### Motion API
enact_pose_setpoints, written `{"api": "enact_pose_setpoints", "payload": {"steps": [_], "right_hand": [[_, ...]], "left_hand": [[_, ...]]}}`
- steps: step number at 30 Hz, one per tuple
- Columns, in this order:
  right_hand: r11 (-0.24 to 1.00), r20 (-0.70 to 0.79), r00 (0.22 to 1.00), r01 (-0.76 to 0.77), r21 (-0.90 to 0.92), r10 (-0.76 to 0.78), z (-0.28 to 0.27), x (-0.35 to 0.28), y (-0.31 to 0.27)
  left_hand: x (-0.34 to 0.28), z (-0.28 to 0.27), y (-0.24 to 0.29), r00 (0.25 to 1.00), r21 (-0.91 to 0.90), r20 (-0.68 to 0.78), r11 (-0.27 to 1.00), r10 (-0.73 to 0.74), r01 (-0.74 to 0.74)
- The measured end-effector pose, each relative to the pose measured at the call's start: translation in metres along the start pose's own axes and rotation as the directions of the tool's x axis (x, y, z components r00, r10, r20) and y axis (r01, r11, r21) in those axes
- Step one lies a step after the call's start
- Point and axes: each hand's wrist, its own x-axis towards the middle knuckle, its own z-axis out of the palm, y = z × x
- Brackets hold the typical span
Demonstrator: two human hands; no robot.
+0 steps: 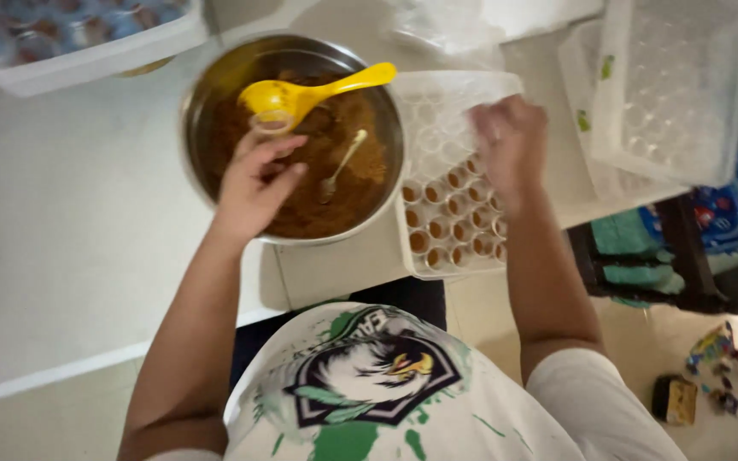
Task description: Filling small plastic cups with a brown food mixture from a large bowl using a spoon.
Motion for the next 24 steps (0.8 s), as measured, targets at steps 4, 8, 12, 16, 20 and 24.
{"api": "enact_pose_setpoints", "payload": {"steps": [4, 8, 12, 16, 20, 24], "right_hand": [[0.86, -0.127, 0.949, 0.316, 0.4, -0.29, 0.005, 0.027, -0.107], [0.645, -0.199, 0.842, 0.517, 0.562, -0.502, 0.034, 0.056, -0.153], [0.708, 0.012, 0.943, 0.241, 0.664, -0.332, 0.034, 0.077, -0.161], [0.881, 0.282, 0.859, 0.327, 0.341, -0.428, 0.085, 0.073, -0.147], [0.817, 0.679, 0.589, 0.577, 0.025, -0.437, 0.11, 0.067, -0.148], [0.816, 0.71, 0.545, 0.574, 0.072, -0.446, 0.111, 0.067, -0.157]], "left_hand": [[0.002, 0.0, 0.017, 0.999, 0.087, 0.021, 0.996, -0.031, 0.029], [0.002, 0.0, 0.003, 1.0, 0.044, -0.015, 0.999, 0.014, -0.013], [0.003, 0.001, 0.008, 0.98, -0.048, -0.16, 0.992, -0.122, 0.116], [0.004, 0.003, 0.002, 0.969, -0.035, -0.229, 0.996, -0.088, 0.082], [0.006, 0.002, 0.003, 0.975, -0.037, -0.212, 0.998, -0.058, 0.052], [0.004, 0.005, -0.006, 0.981, -0.067, -0.194, 0.998, -0.014, 0.001]]}}
